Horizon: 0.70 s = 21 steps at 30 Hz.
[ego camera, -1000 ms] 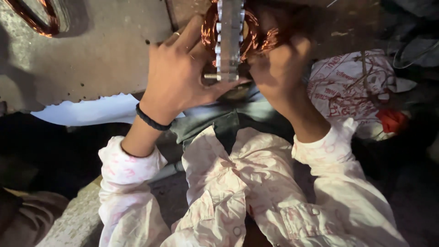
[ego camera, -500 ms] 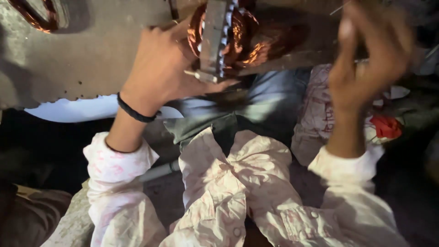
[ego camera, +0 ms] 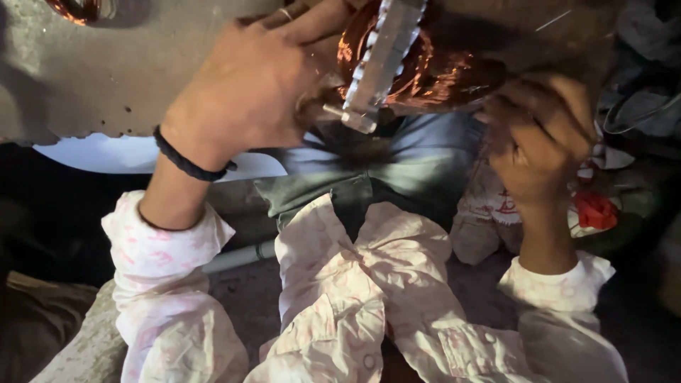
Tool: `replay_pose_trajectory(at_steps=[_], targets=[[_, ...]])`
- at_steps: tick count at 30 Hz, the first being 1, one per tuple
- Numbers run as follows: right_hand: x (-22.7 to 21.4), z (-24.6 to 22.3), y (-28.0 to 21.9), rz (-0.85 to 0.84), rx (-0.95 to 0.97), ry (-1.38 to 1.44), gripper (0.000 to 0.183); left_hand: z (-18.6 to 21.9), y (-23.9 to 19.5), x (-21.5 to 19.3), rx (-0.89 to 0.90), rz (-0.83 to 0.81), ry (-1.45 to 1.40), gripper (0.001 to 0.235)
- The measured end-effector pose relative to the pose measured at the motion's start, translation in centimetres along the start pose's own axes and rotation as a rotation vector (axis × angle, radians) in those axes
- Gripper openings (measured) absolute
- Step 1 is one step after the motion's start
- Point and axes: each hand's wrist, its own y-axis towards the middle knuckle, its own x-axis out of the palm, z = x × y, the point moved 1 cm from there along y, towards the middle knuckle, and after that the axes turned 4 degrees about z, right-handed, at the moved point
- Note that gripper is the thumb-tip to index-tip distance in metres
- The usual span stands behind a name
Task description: Winding and securing copper wire coils onto a motor component using hand tools.
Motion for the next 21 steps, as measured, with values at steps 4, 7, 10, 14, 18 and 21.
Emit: replay_pose_trajectory(at_steps=[4,7,10,14,18,21], targets=[[0.3,-0.7,0.2,0.132,-0.098,-0.062,0.013,0.1,0.0,-0.2,0.041,0.039,-0.038,0.027],[0.7,-0.4,-0.7,0.137,-0.101,-0.070,0.018,-0.5,-0.8,0.4,0.051,0.106,-0.051,0.020],[0.2,-1.0,-0.1,0.084,-0.052,-0.045,0.025,-0.6,-1.0,1.5,0.068,0.199,-0.136,0.017],[0.7,-0.5,-1.7,0.083,0.063,-0.040,0.035,-1.4,-0.9,3.3,0.038,0.292,-0.256,0.017],[1.1,-2.2,-0.8,0.104,0.090,-0.067,0.031,-1.6,-0.9,4.6,-0.034,0.309,-0.273,0.014],[1.7,-2.7,-0.4,0.162,0.069,-0.089,0.028,-1.5,-1.2,4.8,-0.088,0.315,-0.285,0.016]])
